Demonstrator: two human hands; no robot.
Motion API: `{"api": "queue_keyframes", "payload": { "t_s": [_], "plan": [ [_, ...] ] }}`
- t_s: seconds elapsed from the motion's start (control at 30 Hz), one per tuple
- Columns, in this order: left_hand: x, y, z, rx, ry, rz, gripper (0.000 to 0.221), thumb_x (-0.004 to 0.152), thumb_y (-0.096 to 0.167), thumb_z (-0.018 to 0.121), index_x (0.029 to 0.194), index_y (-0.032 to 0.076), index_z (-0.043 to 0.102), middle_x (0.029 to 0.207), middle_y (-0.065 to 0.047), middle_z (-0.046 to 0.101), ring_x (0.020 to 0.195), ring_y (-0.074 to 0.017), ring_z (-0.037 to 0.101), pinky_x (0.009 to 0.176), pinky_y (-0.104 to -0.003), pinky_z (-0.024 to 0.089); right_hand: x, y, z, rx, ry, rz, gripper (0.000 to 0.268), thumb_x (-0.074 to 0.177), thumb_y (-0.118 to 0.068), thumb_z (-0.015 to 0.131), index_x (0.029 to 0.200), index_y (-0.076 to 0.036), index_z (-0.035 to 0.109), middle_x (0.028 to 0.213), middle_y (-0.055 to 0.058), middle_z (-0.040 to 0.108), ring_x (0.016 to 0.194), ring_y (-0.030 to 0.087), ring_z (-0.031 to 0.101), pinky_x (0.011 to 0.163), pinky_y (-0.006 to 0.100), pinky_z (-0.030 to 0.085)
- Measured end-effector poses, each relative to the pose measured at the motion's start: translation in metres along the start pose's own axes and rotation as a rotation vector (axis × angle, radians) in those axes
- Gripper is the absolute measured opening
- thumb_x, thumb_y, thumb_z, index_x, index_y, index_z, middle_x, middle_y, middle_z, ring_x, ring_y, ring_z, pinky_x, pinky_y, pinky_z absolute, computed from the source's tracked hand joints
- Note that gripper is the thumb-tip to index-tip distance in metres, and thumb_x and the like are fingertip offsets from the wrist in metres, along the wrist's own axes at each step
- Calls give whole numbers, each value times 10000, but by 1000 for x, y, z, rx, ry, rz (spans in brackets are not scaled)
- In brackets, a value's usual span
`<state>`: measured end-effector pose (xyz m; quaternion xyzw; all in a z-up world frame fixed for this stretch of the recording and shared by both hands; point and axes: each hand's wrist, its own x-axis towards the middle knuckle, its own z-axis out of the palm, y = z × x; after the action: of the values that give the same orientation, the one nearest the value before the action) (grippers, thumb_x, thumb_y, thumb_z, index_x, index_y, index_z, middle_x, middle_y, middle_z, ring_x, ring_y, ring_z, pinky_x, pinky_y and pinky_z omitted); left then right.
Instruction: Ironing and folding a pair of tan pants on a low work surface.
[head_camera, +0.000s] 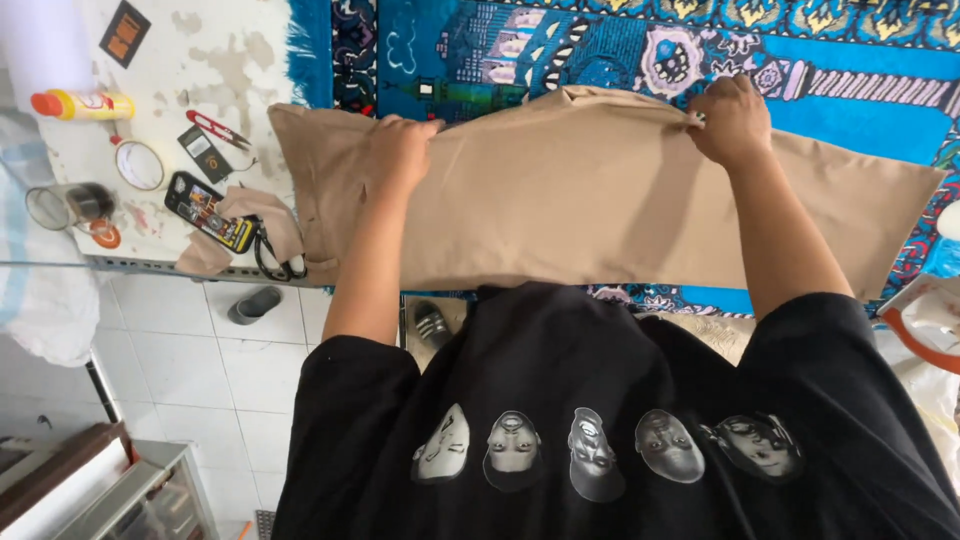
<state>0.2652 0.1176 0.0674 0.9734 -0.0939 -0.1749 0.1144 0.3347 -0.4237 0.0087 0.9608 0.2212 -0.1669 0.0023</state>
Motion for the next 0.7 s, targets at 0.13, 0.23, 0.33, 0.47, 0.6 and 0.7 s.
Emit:
{"api": "queue_keyframes", "payload": {
  "t_s": [0.13, 0.23, 0.33, 0.47, 0.6, 0.7],
  "plan": [
    [-30, -3, 33, 107, 266, 126, 593, 772, -86, 642, 1320, 125, 724, 1190, -70, 772, 1045, -235, 742, 818, -400, 590, -40, -5, -5, -92, 83, 28, 59, 952, -358, 734, 973, -321, 774, 1024, -52, 744, 742, 281, 724, 528, 403, 548],
    [-54, -1, 59, 145, 389, 138, 504, 802, -13, 683, 1298, 67, 728, 1264, -105, 741, 1165, -226, 712, 893, -377, 603, -73, -8, 3, -176, 321, -119, 111, 870, -304, 779, 950, -359, 727, 914, -86, 688, 683, 225, 660, 463, 347, 416],
    [-80, 5, 79, 274, 429, 162, 449, 892, 64, 670, 1340, 72, 696, 1323, -100, 717, 1199, -228, 698, 919, -371, 587, -101, -25, 4, -200, 389, -139, 183, 763, -208, 809, 905, -250, 700, 951, -48, 660, 660, 240, 616, 452, 351, 395],
    [-99, 11, 94, 333, 507, 171, 402, 960, 64, 662, 1362, 64, 662, 1352, -106, 697, 1229, -233, 677, 938, -378, 579, -121, -43, 18, -241, 485, -151, 172, 797, -168, 748, 940, -260, 725, 1068, -73, 698, 898, 159, 695, 516, 299, 485],
    [-110, 19, 103, 336, 498, 125, 422, 995, 36, 620, 1417, 24, 605, 1411, -151, 647, 1275, -249, 658, 1018, -354, 556, -130, -47, 30, -297, 483, -113, 99, 855, -193, 745, 929, -258, 748, 1080, -81, 690, 1004, 170, 644, 517, 292, 489],
    [-111, 12, 141, 326, 352, 88, 537, 1002, 47, 590, 1523, 5, 468, 1516, -194, 535, 1366, -289, 578, 1089, -382, 521, -124, -51, 27, -381, 597, -121, 143, 851, -158, 735, 870, -299, 726, 1020, -94, 689, 936, 149, 643, 530, 255, 480]
  ]
}}
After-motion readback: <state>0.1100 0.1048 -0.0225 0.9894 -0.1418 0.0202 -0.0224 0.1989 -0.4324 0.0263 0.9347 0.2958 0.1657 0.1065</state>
